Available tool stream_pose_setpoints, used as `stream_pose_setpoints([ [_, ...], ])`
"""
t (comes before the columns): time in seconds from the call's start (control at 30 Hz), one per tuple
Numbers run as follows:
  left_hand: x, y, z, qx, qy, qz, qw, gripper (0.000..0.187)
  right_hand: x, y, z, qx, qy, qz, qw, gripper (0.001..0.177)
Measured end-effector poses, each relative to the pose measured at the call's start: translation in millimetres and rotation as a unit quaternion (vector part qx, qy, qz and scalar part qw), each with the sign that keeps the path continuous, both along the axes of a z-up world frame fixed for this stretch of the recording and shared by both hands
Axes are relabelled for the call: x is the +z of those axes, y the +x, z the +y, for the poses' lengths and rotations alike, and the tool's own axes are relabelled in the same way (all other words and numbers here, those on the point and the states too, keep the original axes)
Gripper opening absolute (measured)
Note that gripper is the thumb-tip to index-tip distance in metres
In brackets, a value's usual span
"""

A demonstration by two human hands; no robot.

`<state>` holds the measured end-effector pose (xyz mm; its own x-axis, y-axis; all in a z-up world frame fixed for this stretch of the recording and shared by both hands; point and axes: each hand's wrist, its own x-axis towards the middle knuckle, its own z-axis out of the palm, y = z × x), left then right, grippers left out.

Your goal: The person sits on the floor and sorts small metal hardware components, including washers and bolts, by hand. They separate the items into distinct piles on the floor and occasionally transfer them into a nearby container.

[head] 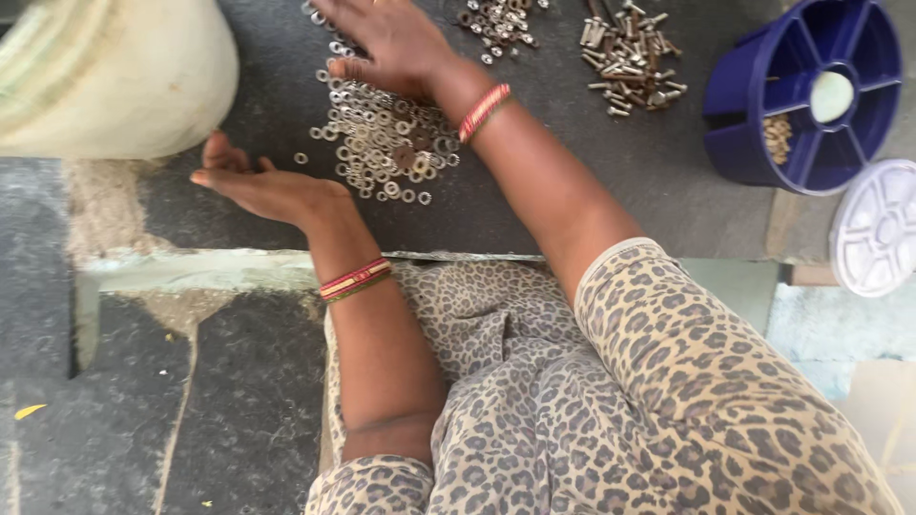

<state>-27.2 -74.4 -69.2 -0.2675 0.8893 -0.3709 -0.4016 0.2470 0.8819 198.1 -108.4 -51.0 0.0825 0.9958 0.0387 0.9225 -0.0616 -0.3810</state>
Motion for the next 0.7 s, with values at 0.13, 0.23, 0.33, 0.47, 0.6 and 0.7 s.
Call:
stream_pose_setpoints([
  [0.13,-8,4,-4,-0.004,0.022,0.012,1.000,0.065,8,-32,-41,0.066,-0.013,-0.028,0.997,0.100],
  [0.23,-10,7,-7,-0.004,0.021,0.021,1.000,0.067,9,-28,-71,-0.001,0.043,0.347,0.937,0.103],
  [0.33,-16,7,-7,-0.004,0.030,-0.015,0.999,0.065,10,-23,-126,-0.107,0.101,0.285,0.947,0.107],
  [0.47,-24,7,-8,-0.019,0.034,0.004,0.999,0.065,13,-63,-169,-0.125,0.001,0.000,0.992,0.125],
  [0.6,-28,14,-12,-0.028,0.037,-0.003,0.999,0.064,17,-86,-159,-0.148,-0.025,-0.077,0.986,0.132],
  [0.7,-30,15,-15,-0.024,0.043,-0.026,0.998,0.063,16,-94,-133,-0.145,-0.031,-0.118,0.982,0.117],
])
